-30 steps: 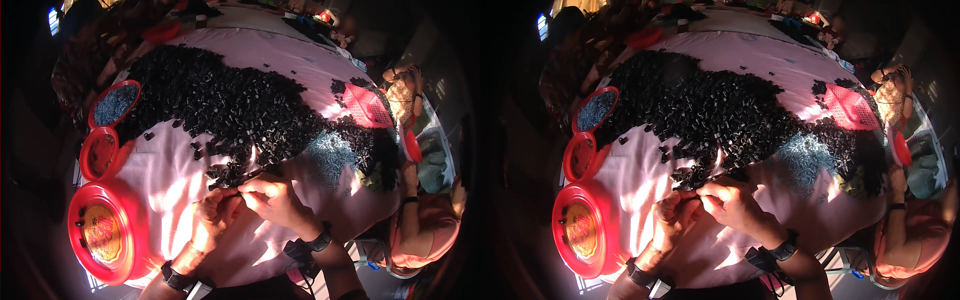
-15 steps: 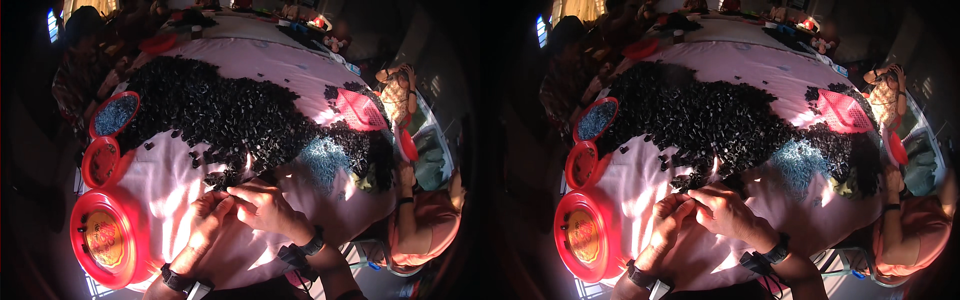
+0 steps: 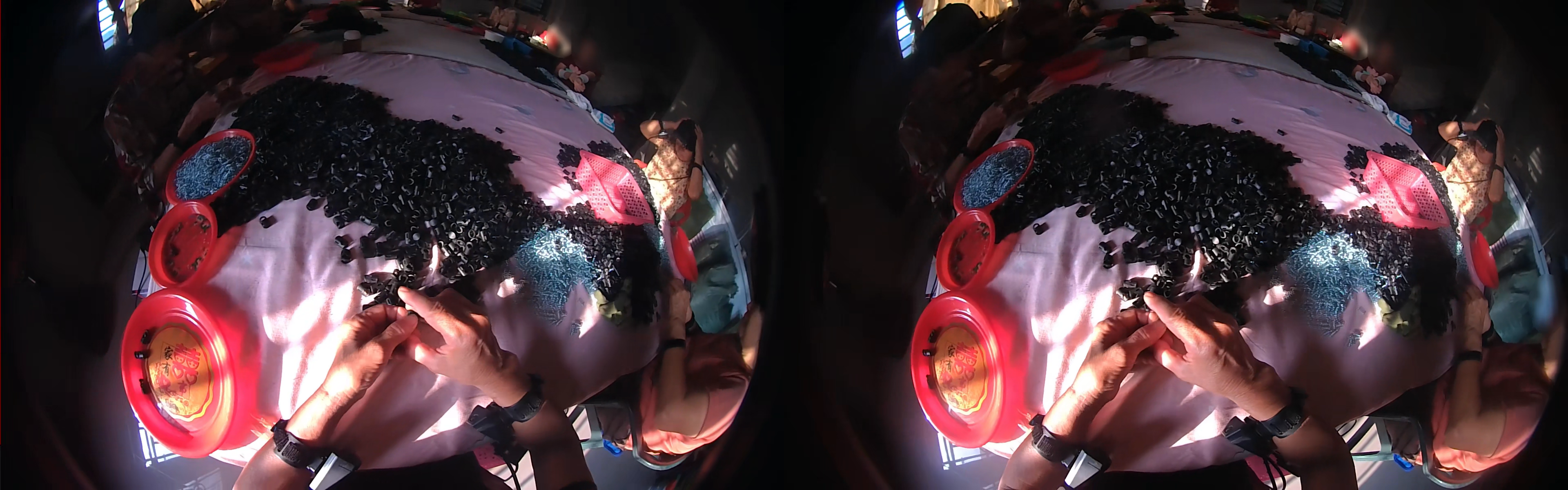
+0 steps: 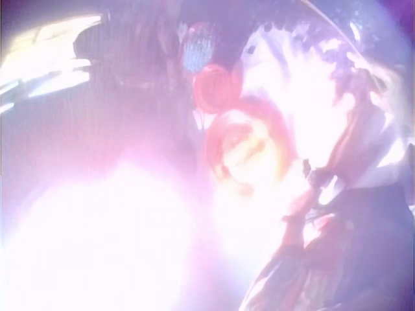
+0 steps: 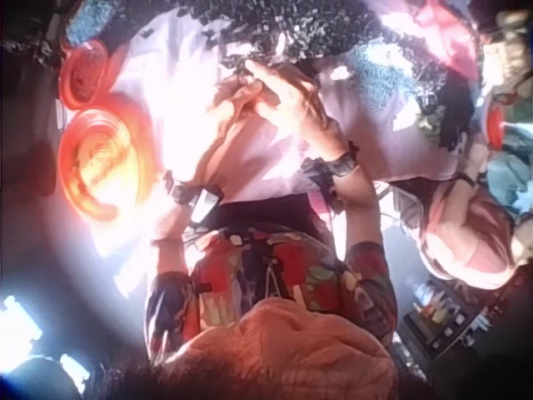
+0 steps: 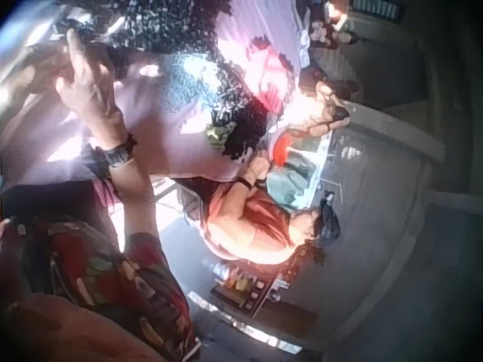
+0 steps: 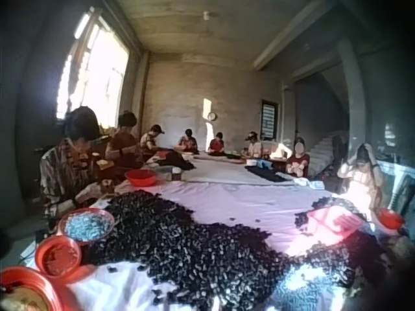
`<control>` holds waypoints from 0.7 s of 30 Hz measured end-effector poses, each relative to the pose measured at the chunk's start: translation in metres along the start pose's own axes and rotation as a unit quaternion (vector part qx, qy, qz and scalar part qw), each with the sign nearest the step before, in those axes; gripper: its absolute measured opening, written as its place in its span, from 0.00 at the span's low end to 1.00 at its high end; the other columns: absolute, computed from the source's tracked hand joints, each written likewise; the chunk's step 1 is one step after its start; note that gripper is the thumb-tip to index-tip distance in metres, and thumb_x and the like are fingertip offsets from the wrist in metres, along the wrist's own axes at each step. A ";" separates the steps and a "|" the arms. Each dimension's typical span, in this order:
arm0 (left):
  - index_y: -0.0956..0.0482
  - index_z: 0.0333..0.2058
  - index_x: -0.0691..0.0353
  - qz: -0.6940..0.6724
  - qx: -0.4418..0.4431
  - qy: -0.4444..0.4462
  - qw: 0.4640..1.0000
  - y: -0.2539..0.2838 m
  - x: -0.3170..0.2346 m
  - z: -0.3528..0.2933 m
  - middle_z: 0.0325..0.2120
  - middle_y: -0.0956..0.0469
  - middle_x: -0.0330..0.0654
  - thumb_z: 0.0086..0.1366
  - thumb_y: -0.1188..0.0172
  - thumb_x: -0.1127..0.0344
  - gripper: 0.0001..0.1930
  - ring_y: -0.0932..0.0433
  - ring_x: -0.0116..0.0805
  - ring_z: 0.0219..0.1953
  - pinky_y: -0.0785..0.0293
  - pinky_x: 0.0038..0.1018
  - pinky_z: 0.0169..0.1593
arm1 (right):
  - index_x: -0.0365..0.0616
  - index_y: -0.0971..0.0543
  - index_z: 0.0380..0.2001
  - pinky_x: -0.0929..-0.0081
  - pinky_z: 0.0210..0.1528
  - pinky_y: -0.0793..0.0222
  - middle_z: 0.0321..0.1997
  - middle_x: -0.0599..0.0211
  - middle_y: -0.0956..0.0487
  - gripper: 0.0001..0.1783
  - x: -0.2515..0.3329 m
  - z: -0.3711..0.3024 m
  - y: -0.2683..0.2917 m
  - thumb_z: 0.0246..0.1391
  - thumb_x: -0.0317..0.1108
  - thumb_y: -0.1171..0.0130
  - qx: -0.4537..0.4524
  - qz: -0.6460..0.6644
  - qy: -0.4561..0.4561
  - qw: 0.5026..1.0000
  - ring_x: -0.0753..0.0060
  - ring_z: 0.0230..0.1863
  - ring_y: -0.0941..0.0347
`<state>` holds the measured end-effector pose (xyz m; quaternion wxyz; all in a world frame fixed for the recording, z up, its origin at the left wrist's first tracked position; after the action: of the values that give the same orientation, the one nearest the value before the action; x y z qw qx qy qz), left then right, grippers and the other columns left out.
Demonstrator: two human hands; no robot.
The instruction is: Manual assembly of small black shoe components at a large communal table.
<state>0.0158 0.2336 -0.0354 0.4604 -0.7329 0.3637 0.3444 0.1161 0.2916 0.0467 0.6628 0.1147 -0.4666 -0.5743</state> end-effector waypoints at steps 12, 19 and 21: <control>0.18 0.40 0.58 -0.099 0.026 0.027 0.994 0.006 0.008 0.002 0.36 0.17 0.37 0.71 0.42 0.62 0.08 0.20 0.26 0.40 0.23 0.28 0.49 | 0.39 0.19 0.49 0.60 0.47 0.23 0.46 0.57 0.18 0.29 -0.006 0.005 -0.006 0.39 0.28 0.25 -0.024 0.031 0.024 0.999 0.54 0.44 0.21; 0.19 0.47 0.61 -0.112 0.039 0.007 0.993 -0.002 -0.002 -0.005 0.39 0.18 0.37 0.72 0.42 0.61 0.11 0.21 0.27 0.43 0.23 0.29 0.52 | 0.39 0.19 0.49 0.61 0.48 0.23 0.44 0.56 0.17 0.28 -0.008 0.003 -0.005 0.41 0.30 0.26 -0.022 0.038 0.032 0.999 0.53 0.44 0.21; 0.20 0.49 0.62 -0.119 0.050 -0.005 0.992 0.000 -0.004 -0.007 0.41 0.18 0.38 0.73 0.43 0.60 0.13 0.21 0.27 0.44 0.23 0.29 0.52 | 0.40 0.19 0.49 0.62 0.46 0.23 0.41 0.57 0.17 0.27 -0.004 0.005 0.001 0.42 0.30 0.28 -0.031 0.036 0.044 0.998 0.54 0.41 0.21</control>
<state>0.0151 0.2284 -0.0297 0.5355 -0.7456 0.2885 0.2722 0.1131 0.2979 0.0482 0.7060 0.1020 -0.4228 -0.5589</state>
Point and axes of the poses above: each hand's wrist, its own z-axis towards the middle knuckle, its own y-axis out of the back of the hand, x = y × z, the point moved 8 cm from there along z, towards the middle knuckle
